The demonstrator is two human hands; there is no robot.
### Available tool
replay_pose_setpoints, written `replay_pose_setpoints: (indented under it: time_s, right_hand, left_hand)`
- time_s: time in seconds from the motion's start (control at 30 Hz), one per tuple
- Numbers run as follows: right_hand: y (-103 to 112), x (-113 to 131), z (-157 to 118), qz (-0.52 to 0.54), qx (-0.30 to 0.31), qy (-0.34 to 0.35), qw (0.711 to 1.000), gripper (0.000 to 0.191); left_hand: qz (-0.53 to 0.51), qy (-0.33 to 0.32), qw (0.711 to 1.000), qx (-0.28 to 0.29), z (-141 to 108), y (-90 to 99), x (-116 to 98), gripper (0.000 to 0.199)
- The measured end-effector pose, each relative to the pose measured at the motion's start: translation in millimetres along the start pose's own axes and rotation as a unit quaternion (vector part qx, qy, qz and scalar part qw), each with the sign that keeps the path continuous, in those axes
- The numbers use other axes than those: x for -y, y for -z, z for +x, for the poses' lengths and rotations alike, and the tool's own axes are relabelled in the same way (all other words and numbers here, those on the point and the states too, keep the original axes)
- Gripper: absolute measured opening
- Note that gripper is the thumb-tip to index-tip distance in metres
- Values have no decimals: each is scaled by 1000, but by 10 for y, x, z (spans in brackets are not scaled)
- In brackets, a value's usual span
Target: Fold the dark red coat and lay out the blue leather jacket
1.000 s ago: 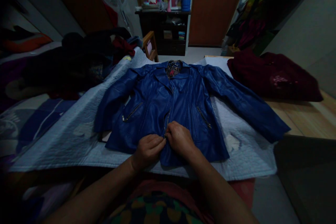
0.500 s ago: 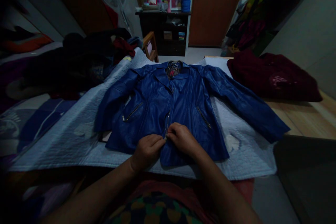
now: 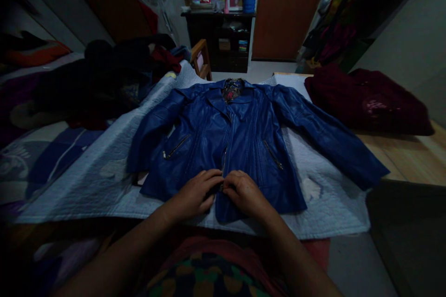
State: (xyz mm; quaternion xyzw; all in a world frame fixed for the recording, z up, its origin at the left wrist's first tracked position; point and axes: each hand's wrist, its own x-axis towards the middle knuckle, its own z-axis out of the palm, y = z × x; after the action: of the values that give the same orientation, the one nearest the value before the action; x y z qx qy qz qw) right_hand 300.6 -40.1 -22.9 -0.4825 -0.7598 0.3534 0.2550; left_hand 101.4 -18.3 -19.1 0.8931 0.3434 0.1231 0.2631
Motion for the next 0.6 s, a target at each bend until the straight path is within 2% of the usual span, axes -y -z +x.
replay_pose_setpoints:
  time_s: [0.3, 0.43, 0.6]
  right_hand:
    - [-67, -56, -27, 3, -7, 10, 1000, 17]
    - [-77, -54, -57, 8, -35, -7, 999, 13]
    - [-113, -12, -75, -20, -74, -14, 997, 12]
  left_hand:
    - [-43, -2, 998, 44, 101, 171, 31, 39]
    - [-3, 6, 997, 74, 163, 271, 25, 22]
    - [70, 11, 995, 73, 234, 281, 29, 16]
